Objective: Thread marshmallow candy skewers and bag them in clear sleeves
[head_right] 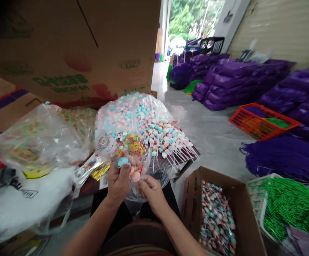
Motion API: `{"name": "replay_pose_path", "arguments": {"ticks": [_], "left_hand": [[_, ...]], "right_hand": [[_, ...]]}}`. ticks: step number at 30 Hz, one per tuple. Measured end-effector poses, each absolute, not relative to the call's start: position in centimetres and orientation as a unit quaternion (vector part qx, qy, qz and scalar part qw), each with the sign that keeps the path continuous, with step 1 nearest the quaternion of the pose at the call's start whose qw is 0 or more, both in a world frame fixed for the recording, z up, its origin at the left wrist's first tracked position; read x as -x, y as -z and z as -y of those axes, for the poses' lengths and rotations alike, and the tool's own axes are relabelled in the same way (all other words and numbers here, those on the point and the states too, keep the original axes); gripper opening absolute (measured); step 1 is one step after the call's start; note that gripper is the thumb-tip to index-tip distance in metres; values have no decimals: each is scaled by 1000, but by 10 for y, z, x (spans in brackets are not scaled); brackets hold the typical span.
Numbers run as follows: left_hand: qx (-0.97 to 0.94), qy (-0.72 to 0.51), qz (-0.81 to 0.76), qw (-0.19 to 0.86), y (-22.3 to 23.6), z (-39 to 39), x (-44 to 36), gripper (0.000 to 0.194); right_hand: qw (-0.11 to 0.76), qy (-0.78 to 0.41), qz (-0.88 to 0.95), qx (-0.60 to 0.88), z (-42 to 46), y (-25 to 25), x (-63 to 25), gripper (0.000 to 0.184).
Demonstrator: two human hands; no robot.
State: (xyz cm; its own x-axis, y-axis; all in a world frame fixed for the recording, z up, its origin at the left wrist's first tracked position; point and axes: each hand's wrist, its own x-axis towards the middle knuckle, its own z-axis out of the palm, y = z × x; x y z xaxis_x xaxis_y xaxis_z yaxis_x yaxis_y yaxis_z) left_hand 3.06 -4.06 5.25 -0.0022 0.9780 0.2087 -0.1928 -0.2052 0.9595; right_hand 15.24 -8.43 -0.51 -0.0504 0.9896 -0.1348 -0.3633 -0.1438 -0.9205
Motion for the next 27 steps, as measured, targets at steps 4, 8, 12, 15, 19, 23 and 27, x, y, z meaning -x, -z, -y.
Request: {"name": "replay_pose_path", "arguments": {"ticks": [4,8,12,15,19,23,27], "left_hand": [[-487,-572,-422,507,-53,38,-31,34],[-527,-546,-413,503,-51,45,-31,37],[-556,-527,-305,566,-62,41,-16,81],[-502,-561,-230,617,-88,31,-3,117],[-471,-582,-180,638,-114,17,-3,104],[-381,-603,-254,653,-101,14,-28,49],[-269,-650,-317,636,-80,22,-53,51]], "right_hand": [[568,-586,363,449,84,2,-153,48],[585,-597,344,428,83,7,-145,49],[592,-595,346,419,80,10,-149,48],[584,-590,352,432,81,7,-157,46],[564,-574,370,465,87,3,-164,41],[573,-574,361,460,90,1,-160,40],[591,-592,320,446,89,-1,-149,41]]}}
